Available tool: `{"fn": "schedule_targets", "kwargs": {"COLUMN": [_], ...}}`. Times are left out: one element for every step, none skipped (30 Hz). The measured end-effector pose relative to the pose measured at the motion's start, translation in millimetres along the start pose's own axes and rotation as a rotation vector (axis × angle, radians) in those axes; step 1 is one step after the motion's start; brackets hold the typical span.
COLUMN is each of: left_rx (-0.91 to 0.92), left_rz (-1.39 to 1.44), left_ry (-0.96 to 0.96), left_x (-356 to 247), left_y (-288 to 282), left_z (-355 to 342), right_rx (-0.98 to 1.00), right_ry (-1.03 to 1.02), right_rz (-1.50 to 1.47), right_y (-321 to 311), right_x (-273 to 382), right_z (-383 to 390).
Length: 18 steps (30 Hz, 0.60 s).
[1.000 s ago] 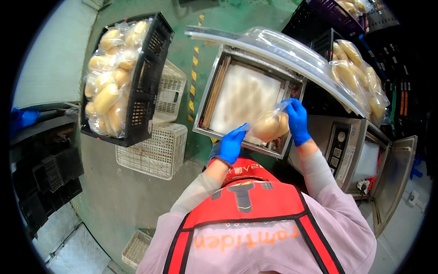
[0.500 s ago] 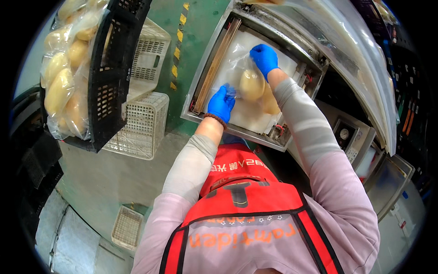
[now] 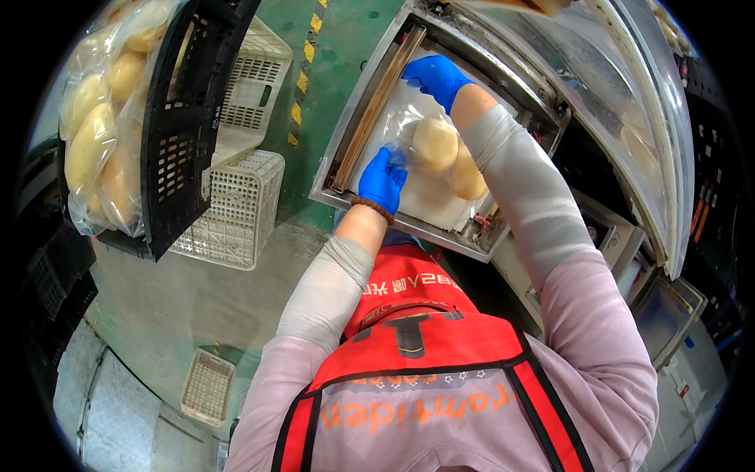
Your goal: The person moves a crate of packaged dough, stacks empty crates, and places individual dough portions into a vacuum sealer. They operate the machine to seal the bags and remove the finished packages.
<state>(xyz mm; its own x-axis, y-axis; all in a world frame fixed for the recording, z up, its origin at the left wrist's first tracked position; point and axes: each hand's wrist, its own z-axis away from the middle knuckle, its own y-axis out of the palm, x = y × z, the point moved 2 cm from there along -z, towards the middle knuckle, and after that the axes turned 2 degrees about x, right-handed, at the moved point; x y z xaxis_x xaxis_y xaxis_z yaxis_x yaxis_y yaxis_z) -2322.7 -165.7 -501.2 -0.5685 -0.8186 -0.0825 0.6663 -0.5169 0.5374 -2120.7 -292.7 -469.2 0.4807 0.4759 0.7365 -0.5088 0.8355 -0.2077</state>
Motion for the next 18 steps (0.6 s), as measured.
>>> {"fn": "schedule_targets", "kwargs": {"left_rx": [-0.015, -0.031, -0.047, -0.055, -0.065, -0.076, -0.085, -0.095, -0.105, -0.103, -0.099, -0.095, -0.094, -0.094, -0.093, -0.09, -0.09, -0.09], "left_rz": [-0.004, -0.009, -0.014, -0.026, -0.037, -0.049, -0.058, -0.062, -0.068, -0.062, -0.063, -0.063, -0.07, -0.077, -0.086, -0.088, -0.085, -0.083], "left_ry": [0.003, 0.005, 0.007, 0.011, 0.014, 0.018, 0.025, 0.036, 0.045, 0.052, 0.055, 0.058, 0.055, 0.05, 0.046, 0.041, 0.041, 0.04], "left_x": [0.3, 0.8, 1.2, 1.4, 0.7, -0.1, -0.4, -1.2, -1.7, -2.3, -2.4, -2.6, -2.8, -3.8, -4.2, -4.0, -4.2, -4.4], "left_y": [-0.7, -1.3, -2.0, -2.7, -1.9, -0.9, -0.5, -0.5, -1.0, -1.1, -0.1, 0.8, 1.6, 4.0, 5.4, 5.7, 4.7, 3.9], "left_z": [0.5, 1.8, 3.3, 5.4, 9.1, 12.0, 13.5, 14.9, 15.0, 15.1, 15.5, 16.0, 16.6, 18.4, 19.3, 19.1, 18.4, 17.9], "right_rx": [0.004, 0.006, 0.007, 0.008, 0.003, -0.003, -0.009, -0.009, -0.011, -0.012, -0.01, -0.008, -0.005, -0.029, -0.053, -0.078, -0.077, -0.077], "right_ry": [-0.014, -0.019, -0.023, -0.028, -0.111, -0.193, -0.276, -0.188, -0.098, -0.008, -0.052, -0.096, -0.14, -0.183, -0.225, -0.267, -0.278, -0.289], "right_rz": [0.01, -0.028, -0.066, -0.103, 0.036, 0.175, 0.314, 0.184, 0.054, -0.076, 0.003, 0.082, 0.161, 0.18, 0.2, 0.22, 0.285, 0.349], "right_y": [1.6, 2.7, 3.0, 2.6, 1.5, -0.3, -1.0, 2.0, 6.3, 9.8, 9.2, 8.9, 9.0, 9.0, 9.0, 8.6, 11.1, 12.8], "right_x": [-2.2, -5.8, -9.1, -12.3, -13.9, -15.6, -16.8, -13.0, -6.5, -2.1, -3.3, -5.0, -6.3, -7.7, -8.8, -10.0, -6.2, -2.4], "right_z": [-0.8, -2.1, -3.0, -3.7, -3.9, -3.4, -3.6, -1.4, 3.8, 6.8, 6.6, 6.5, 6.1, 4.8, 3.3, 2.2, 2.8, 3.6]}}
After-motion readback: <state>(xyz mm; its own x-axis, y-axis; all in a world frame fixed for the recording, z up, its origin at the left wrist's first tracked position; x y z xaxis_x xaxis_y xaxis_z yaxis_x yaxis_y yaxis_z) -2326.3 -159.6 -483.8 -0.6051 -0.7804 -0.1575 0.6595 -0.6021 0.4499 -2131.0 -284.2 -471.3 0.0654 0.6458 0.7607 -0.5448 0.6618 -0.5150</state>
